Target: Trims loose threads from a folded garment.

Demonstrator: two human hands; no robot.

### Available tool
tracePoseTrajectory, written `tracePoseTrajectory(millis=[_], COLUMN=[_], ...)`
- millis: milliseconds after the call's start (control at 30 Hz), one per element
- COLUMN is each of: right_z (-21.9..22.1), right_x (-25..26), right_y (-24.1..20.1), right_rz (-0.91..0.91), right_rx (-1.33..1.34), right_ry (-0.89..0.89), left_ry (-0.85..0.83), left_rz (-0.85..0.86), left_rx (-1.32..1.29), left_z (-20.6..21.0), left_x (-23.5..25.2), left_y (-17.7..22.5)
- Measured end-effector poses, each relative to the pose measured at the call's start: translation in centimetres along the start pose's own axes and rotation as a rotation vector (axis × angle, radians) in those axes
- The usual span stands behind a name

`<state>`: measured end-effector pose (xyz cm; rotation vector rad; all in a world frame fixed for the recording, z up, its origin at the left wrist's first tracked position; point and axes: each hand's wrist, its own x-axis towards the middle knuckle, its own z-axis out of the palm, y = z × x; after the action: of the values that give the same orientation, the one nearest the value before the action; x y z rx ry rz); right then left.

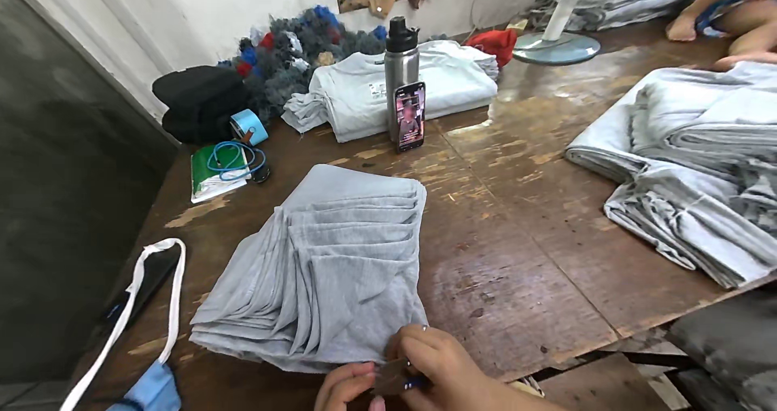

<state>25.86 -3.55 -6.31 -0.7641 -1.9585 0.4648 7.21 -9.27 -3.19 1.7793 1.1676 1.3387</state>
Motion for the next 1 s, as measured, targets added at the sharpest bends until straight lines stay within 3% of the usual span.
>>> tracePoseTrajectory(millis=[200,433,567,833,1000], right_z=[-0.4,-0.1,-0.4,-0.5,-0.8], right_x=[0.5,0.2,0.2,0.4,0.5], right_y=[-0.6,-0.3,-0.1,0.0,0.0], right_rz=[0.015,-0.06,-0.065,-0.093,-0.087], right_rx=[0.373,0.352,0.343,0.422,0.474], right_ry=[0.155,0.165,0.158,0.095,0.087], left_ry=[0.023,0.147,0.108,0.1,0.11], left_rz=[-0.077,-0.01,-0.004,-0.162,-0.161], left_rx=[0.112,0.023,-0.048,-0.285,-0.331], left_z=[1.3,3.3,2.8,3.4,3.7], left_x=[0.1,0.5,0.6,0.3,0.5], left_y=[-0.1,-0.6,-0.6,0.1,0.0])
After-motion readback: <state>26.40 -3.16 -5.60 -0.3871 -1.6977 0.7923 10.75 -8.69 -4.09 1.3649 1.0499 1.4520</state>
